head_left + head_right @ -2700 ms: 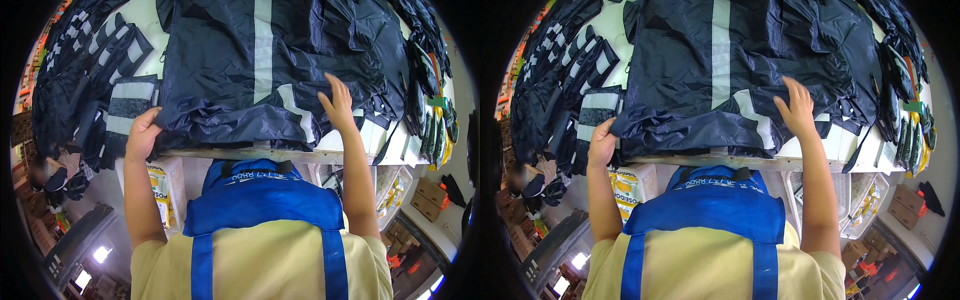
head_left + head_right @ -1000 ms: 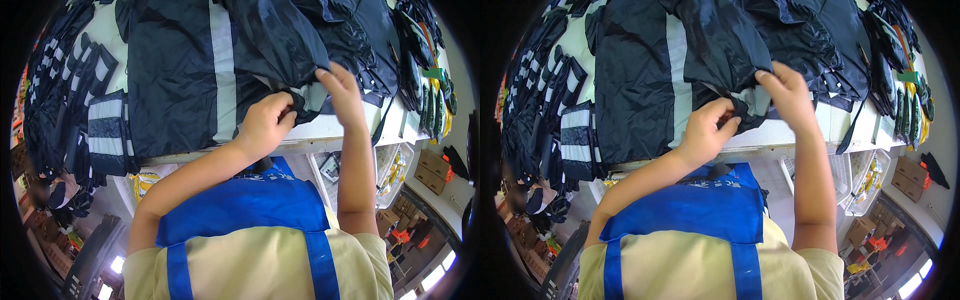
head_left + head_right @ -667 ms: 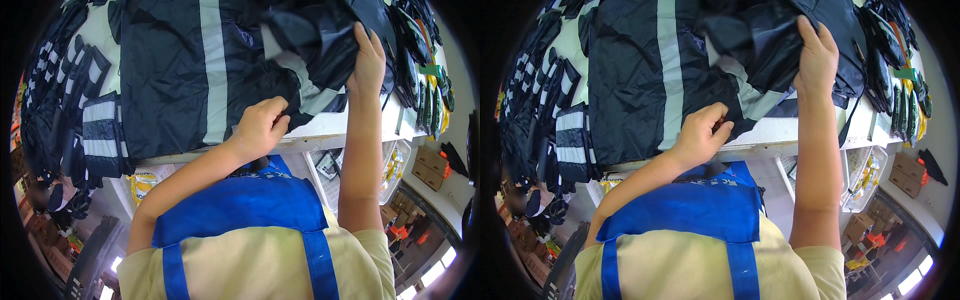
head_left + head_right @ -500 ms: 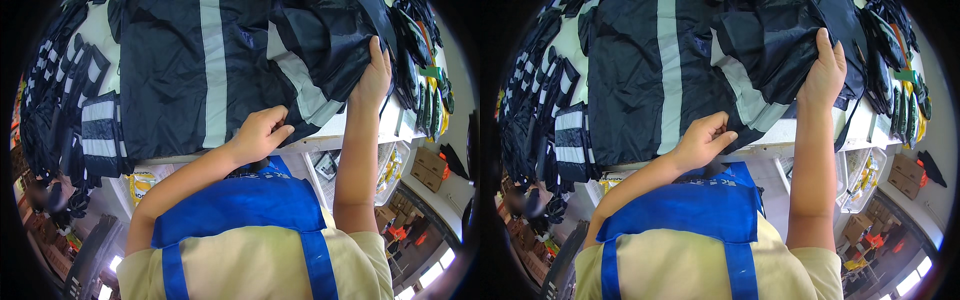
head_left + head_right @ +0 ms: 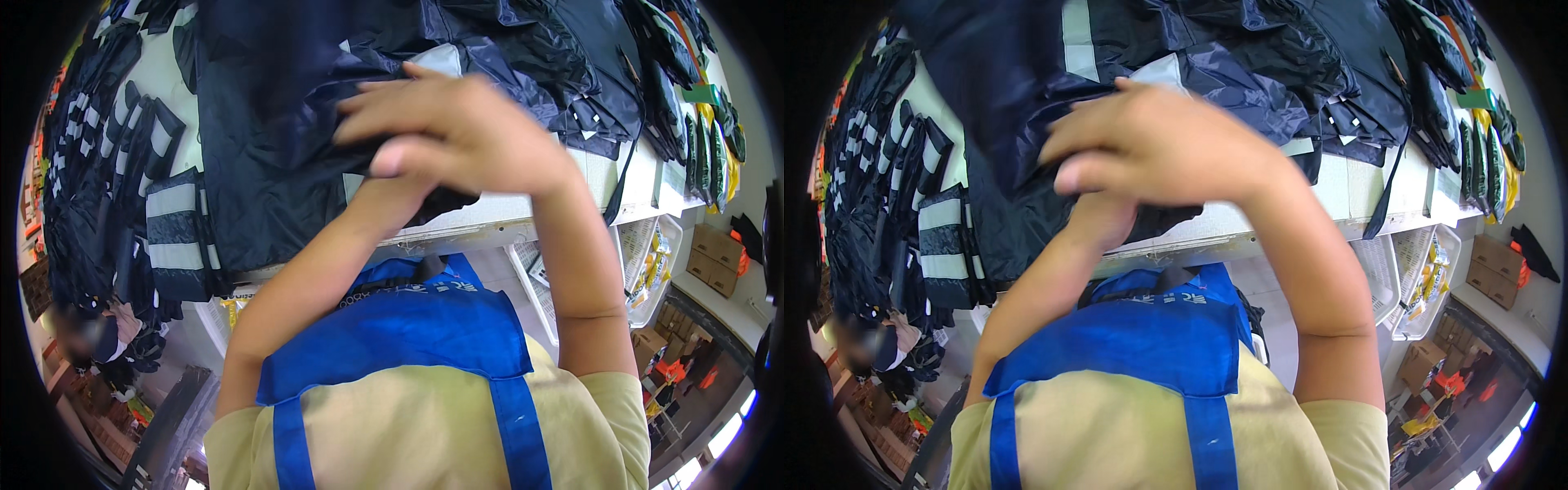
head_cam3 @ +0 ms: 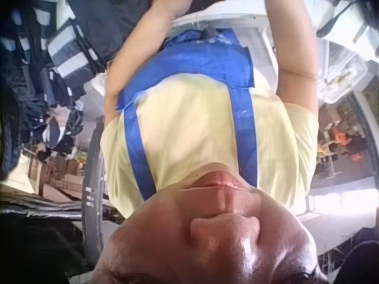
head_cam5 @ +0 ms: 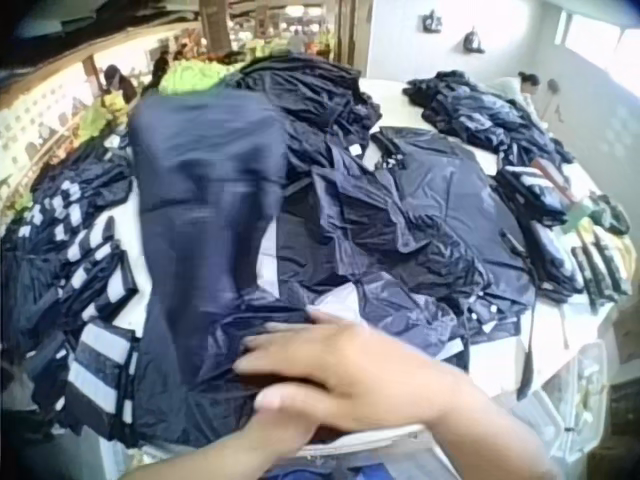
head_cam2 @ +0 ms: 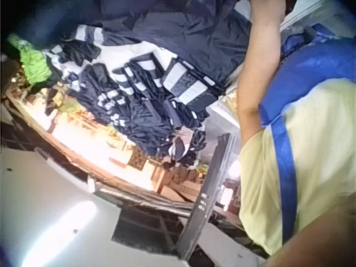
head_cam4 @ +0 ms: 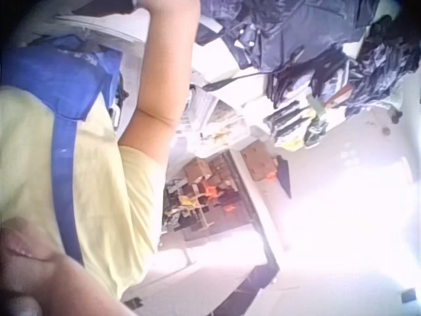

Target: The person folds black garments with reflective stripes on a white table. They smooth and align the fabric, fold the items into compact rectangles, and place them into a stack. The person handles each garment one at a time and repeats the folding process.

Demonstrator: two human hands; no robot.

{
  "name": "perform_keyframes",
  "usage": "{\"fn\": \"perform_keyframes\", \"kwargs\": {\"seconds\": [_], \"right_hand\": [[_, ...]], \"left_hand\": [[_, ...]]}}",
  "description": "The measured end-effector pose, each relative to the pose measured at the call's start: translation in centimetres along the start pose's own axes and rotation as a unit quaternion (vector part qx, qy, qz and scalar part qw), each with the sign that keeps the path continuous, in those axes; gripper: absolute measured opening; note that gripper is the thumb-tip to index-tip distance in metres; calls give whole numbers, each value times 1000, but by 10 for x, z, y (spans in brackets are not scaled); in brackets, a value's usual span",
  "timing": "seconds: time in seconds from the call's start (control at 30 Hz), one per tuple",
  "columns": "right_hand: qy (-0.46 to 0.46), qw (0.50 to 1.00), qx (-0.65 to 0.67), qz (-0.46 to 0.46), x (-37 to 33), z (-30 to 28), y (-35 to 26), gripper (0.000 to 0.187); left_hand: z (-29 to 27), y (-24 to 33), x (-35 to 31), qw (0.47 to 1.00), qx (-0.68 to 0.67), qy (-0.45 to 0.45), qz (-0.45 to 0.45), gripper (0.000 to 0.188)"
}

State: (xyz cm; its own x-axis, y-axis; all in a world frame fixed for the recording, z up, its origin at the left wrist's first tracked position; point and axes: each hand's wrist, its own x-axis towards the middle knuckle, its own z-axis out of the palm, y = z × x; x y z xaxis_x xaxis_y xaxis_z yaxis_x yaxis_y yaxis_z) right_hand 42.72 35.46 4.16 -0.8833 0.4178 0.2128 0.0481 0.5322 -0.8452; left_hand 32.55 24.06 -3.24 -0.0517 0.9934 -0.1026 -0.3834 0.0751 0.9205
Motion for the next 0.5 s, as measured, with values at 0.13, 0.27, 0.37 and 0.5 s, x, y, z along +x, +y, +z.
{"fn": "perform_keyframes", "kwargs": {"seconds": [0.13, 0.27, 0.37, 0.5], "right_hand": [[196, 970, -133, 61, -35, -38, 69, 29], [145, 863, -415, 251, -107, -39, 157, 40], [78, 872, -426, 227, -111, -43, 168, 29], [138, 898, -380, 173, -94, -58, 179, 30]], "left_hand": [[-18, -14, -17, 929, -324, 112, -142, 40], [-36, -16, -22, 873, -457, 36, -166, 57], [-43, -15, -23, 853, -490, 2, -182, 62], [-41, -17, -16, 935, -302, 134, -130, 77]]}}
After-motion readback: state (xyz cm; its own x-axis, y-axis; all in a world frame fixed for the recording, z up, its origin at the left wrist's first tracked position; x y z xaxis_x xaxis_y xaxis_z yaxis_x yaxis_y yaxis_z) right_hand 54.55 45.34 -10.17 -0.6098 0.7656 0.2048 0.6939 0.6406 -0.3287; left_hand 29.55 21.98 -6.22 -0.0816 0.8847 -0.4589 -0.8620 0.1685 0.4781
